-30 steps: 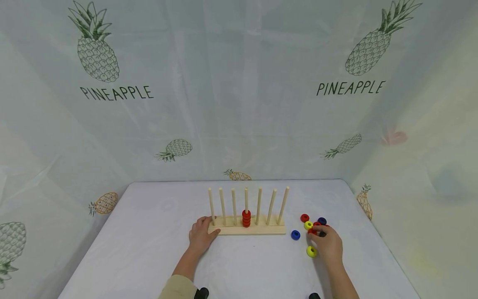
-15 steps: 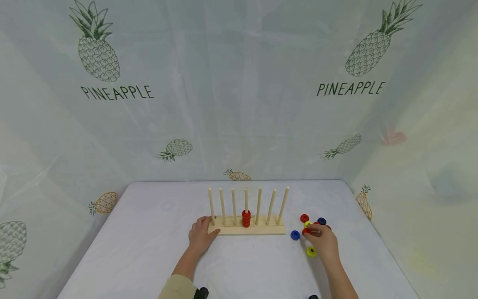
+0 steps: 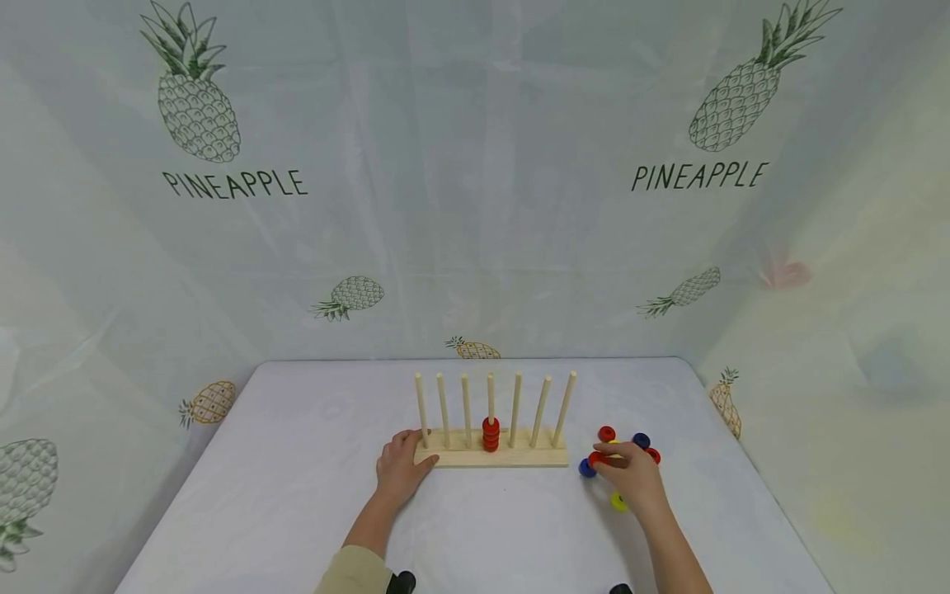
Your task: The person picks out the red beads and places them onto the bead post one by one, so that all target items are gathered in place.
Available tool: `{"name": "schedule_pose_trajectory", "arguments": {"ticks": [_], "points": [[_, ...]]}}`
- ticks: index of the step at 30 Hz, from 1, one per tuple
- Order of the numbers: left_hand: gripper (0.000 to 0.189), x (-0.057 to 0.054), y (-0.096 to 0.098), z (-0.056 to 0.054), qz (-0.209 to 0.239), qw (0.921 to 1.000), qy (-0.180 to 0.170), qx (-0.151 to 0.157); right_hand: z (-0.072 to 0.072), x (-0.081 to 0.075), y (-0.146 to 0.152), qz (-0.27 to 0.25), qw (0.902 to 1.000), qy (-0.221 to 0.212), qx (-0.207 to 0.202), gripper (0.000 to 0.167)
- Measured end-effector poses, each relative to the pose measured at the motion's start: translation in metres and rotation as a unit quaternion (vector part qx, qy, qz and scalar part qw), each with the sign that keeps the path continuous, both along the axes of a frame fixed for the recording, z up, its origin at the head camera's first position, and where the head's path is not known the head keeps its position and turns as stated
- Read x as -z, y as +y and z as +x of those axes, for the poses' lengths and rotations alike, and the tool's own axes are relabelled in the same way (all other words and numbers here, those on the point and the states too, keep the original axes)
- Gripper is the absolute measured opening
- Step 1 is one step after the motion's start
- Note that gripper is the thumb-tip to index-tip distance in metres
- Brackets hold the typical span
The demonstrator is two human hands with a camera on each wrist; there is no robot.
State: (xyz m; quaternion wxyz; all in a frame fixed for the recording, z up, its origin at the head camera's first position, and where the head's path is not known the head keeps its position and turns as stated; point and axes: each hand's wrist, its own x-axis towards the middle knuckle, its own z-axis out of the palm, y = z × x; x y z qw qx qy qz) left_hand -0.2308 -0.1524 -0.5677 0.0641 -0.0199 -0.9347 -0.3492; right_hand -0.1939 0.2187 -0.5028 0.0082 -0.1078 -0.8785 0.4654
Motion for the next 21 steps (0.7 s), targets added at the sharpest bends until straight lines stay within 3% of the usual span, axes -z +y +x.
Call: {"name": "schedule_pose_trajectory", "arguments": {"ticks": [5,14,21], "points": [[0.049,-0.002,0.001,0.001,0.004,1.0000,-0.002,-0.001,0.001,-0.008,-0.006,0.002,0.9996,0.009,-0.028,0.028],[0.052,0.004,-0.001,-0.001,-0.004,1.0000,-0.002,0.002,0.002,-0.015,-0.017,0.010,0.9975,0.028,-0.064,0.027],[0.052,0.007,-0.001,0.003,0.002,0.9987,0.050,0.006,0.001,-0.024,-0.030,0.008,0.9954,0.049,-0.082,0.023]]}}
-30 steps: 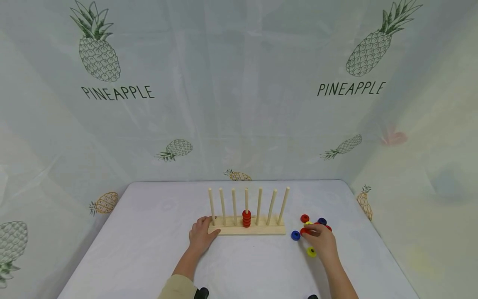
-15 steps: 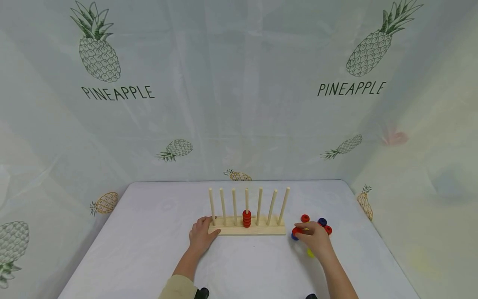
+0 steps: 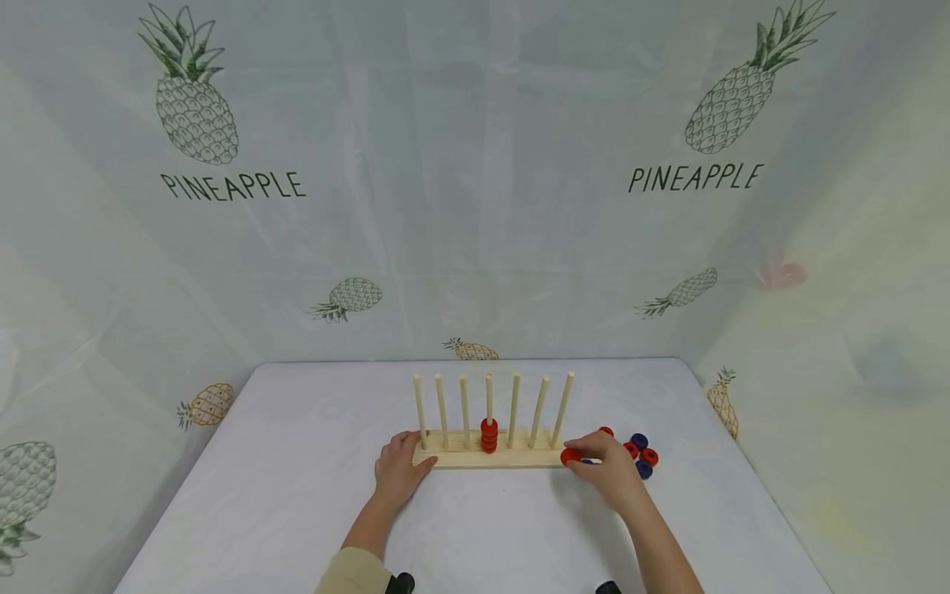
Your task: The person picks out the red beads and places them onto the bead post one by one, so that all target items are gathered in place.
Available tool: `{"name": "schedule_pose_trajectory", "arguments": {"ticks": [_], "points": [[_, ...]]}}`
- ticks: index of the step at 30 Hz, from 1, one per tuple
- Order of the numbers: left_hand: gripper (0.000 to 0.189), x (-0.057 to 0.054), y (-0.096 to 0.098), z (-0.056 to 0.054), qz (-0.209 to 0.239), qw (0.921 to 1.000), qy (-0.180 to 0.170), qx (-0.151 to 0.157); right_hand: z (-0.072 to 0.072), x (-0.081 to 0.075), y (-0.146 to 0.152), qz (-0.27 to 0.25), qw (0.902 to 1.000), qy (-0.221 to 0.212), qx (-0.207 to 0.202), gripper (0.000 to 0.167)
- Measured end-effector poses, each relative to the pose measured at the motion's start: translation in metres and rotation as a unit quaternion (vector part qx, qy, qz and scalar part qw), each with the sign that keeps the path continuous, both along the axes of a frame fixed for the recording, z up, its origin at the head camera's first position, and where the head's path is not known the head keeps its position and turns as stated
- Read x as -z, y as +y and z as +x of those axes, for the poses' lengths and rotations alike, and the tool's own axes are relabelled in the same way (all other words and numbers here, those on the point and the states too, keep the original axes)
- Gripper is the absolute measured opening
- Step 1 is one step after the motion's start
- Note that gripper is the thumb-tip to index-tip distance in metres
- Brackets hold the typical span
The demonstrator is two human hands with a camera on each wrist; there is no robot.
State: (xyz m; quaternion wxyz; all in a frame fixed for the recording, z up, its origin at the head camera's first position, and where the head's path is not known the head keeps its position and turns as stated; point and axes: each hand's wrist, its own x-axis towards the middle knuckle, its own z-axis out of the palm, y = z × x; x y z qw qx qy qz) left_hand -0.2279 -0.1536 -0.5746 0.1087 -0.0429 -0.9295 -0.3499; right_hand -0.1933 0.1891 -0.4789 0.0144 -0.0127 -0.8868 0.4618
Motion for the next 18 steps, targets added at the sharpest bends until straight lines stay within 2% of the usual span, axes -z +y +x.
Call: {"name": "schedule_pose_trajectory", "arguments": {"ticks": [3,6,10,18], "points": [[0.052,0.001,0.000,-0.001,0.001,1.0000,-0.004,0.000,-0.001,-0.004,-0.006,-0.002,1.0000,0.005,-0.006,0.023],[0.052,0.003,-0.001,-0.004,0.005,0.9994,-0.035,-0.004,-0.002,-0.007,-0.012,-0.001,0.9999,0.007,-0.015,0.022],[0.053,0.003,-0.001,-0.006,-0.008,0.9983,-0.057,-0.006,-0.002,-0.010,-0.017,-0.010,0.9994,0.010,-0.030,0.021],[0.053,0.001,-0.001,-0.005,-0.010,0.9984,-0.056,-0.004,-0.001,-0.023,-0.025,-0.025,0.9971,0.016,-0.070,0.017]]}}
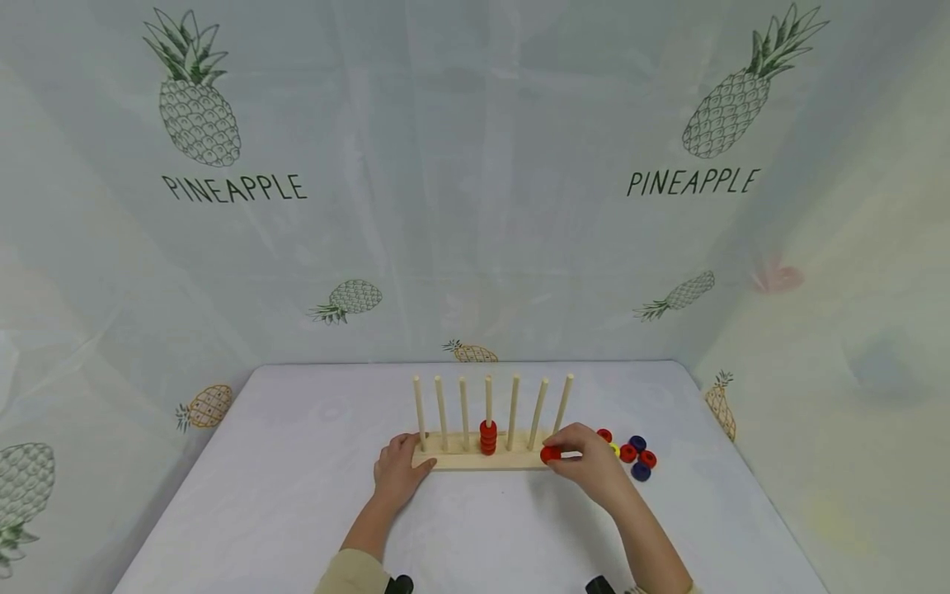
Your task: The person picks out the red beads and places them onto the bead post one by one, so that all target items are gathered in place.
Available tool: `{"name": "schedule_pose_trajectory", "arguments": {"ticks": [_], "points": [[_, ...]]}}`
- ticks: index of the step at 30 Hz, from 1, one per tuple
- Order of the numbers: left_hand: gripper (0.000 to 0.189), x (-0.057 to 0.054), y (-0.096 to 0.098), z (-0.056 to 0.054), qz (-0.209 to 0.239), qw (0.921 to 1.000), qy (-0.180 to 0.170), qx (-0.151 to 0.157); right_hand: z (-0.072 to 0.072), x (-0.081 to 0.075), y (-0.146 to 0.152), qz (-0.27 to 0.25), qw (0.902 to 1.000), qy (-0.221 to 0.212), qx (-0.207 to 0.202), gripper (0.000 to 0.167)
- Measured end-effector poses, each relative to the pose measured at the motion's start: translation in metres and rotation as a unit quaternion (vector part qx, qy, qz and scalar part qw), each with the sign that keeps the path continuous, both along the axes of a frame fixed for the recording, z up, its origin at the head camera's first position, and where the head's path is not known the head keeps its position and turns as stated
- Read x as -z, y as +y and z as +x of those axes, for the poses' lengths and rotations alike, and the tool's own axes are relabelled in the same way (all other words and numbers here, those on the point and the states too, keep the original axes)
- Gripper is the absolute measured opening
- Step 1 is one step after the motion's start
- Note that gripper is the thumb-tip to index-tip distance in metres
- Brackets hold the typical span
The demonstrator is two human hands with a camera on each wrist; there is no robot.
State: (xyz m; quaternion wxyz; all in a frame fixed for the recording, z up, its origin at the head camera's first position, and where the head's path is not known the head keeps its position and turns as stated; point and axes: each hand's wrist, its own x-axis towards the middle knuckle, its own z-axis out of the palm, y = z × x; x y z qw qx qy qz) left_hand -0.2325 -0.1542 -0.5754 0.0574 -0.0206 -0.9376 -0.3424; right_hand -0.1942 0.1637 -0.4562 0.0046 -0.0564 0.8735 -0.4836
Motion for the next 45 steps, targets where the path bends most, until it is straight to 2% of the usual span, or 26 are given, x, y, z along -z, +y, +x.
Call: {"name": "schedule_pose_trajectory", "arguments": {"ticks": [12,20,31,38,45], "points": [[0.053,0.004,-0.002,-0.002,-0.006,1.0000,0.007,0.002,-0.005,-0.020,-0.012,0.012,0.9979,0.011,-0.062,0.022],[0.053,0.005,-0.002,-0.003,-0.006,1.0000,0.006,0.005,-0.003,-0.036,-0.018,0.016,0.9922,0.035,-0.119,0.024],[0.051,0.000,-0.001,0.000,-0.003,1.0000,0.002,0.001,-0.006,-0.052,-0.023,0.010,0.9857,0.070,-0.153,0.025],[0.051,-0.001,-0.001,0.001,0.000,1.0000,0.000,0.000,-0.012,-0.060,-0.025,0.000,0.9802,0.109,-0.165,0.024],[0.052,0.002,-0.001,-0.001,-0.009,0.9999,0.006,0.001,-0.017,-0.070,-0.028,-0.016,0.9779,0.112,-0.176,0.024]]}}
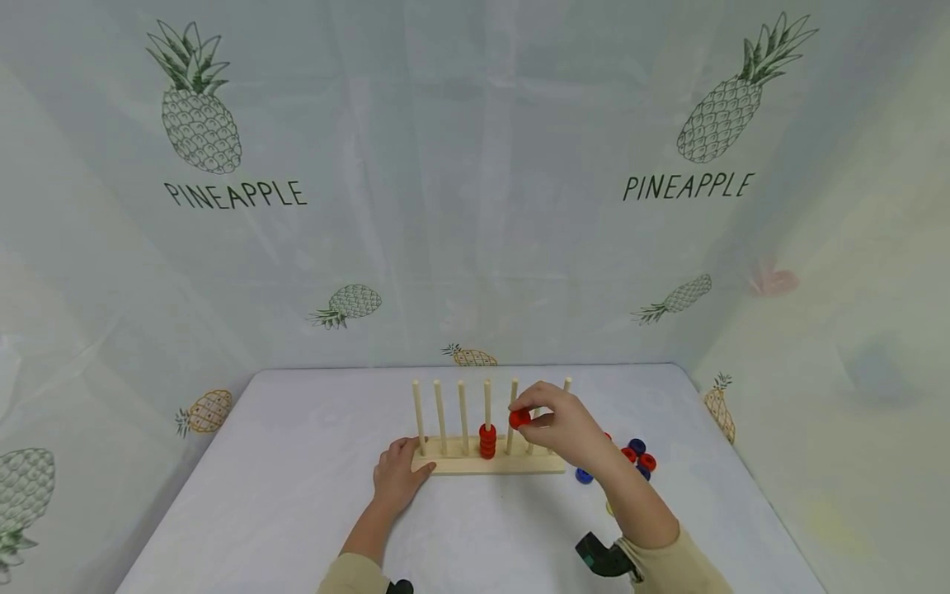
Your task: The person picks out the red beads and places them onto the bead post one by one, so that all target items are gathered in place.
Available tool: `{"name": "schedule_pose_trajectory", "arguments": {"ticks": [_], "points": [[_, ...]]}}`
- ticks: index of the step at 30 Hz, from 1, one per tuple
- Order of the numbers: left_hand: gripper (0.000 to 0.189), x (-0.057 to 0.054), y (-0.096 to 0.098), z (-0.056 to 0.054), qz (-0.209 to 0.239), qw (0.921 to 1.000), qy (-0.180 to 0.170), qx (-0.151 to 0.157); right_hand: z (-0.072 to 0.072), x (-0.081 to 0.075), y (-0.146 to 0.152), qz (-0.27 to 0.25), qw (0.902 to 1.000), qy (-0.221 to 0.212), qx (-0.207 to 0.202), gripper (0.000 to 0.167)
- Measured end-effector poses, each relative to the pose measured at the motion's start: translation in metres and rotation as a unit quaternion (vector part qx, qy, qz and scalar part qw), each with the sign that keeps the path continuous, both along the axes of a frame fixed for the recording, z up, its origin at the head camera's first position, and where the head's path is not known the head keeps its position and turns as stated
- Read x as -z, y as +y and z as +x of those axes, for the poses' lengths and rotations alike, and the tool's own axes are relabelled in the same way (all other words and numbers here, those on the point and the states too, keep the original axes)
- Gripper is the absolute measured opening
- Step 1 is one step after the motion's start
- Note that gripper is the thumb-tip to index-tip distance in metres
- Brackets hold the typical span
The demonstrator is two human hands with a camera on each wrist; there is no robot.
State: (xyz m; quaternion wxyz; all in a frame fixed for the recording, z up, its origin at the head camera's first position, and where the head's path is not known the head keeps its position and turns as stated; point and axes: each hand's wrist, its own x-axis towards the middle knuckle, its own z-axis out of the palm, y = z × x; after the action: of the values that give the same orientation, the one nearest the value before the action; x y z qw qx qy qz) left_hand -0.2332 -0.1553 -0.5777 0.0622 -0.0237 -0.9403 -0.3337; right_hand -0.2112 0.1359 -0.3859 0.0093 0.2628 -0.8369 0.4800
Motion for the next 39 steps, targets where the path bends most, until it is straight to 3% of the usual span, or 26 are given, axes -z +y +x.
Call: {"name": "schedule_pose_trajectory", "arguments": {"ticks": [8,22,39], "points": [[0.052,0.002,0.000,0.000,0.004,1.0000,0.000,-0.001,-0.006,-0.009,-0.002,-0.015,0.9998,0.006,0.011,0.023],[0.052,0.005,0.000,-0.003,-0.001,1.0000,0.002,-0.004,-0.017,-0.010,-0.009,-0.084,0.9905,-0.097,0.048,0.028],[0.051,0.001,0.001,-0.001,0.002,1.0000,0.007,-0.001,-0.029,-0.010,-0.021,-0.139,0.9815,-0.105,0.079,0.033]]}}
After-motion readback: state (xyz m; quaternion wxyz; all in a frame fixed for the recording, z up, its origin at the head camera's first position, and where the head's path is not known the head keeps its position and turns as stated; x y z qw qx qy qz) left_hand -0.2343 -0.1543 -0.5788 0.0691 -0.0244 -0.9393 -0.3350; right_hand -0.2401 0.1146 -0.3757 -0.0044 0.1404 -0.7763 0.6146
